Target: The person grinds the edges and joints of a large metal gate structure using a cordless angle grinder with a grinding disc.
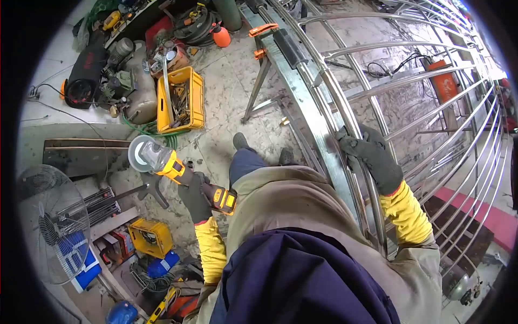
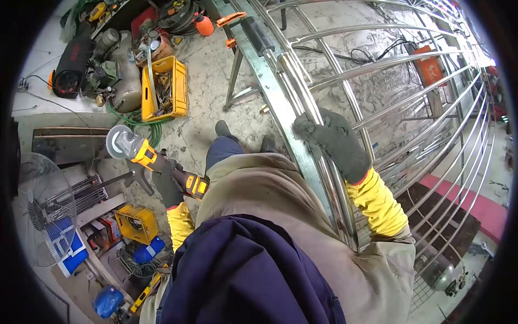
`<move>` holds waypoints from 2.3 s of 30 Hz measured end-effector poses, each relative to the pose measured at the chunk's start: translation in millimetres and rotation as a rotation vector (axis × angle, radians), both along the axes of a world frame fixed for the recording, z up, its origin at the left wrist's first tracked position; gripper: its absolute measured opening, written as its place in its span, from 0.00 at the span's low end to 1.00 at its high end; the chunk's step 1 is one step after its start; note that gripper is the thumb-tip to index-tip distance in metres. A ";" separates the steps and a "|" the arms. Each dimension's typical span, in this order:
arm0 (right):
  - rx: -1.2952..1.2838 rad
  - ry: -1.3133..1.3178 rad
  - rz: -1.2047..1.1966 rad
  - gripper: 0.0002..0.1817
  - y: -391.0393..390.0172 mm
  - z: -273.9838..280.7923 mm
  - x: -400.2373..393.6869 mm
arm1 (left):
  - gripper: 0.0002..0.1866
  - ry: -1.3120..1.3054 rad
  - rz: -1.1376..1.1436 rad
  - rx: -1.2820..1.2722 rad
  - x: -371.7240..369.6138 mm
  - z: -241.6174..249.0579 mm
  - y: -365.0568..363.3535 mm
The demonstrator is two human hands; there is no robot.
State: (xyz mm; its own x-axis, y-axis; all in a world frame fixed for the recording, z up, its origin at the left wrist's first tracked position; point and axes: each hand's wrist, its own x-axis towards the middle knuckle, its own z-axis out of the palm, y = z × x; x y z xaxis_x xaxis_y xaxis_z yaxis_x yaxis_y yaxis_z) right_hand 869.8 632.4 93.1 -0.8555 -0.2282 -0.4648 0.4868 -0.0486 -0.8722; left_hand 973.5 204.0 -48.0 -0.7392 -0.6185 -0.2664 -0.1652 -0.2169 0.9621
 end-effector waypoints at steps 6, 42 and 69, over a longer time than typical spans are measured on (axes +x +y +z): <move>-0.006 -0.038 -0.010 0.23 -0.8 4.5 -2.0 | 0.17 -0.008 0.004 -0.026 1.2 -7.4 -4.3; 0.052 -0.005 0.002 0.19 -0.3 1.9 -1.4 | 0.17 0.012 0.019 0.022 -2.4 -9.5 -8.8; -0.059 -0.070 0.025 0.16 5.4 -2.8 -6.1 | 0.13 -0.090 -0.237 -0.227 -59.2 4.0 18.8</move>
State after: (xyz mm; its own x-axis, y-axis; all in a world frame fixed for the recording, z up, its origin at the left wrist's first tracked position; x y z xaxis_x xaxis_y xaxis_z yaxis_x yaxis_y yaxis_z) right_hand 863.7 637.8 90.3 -0.8152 -0.2775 -0.5084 0.5481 -0.0858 -0.8320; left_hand 914.3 222.8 -44.0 -0.8493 -0.4831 -0.2127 -0.2724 0.0559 0.9606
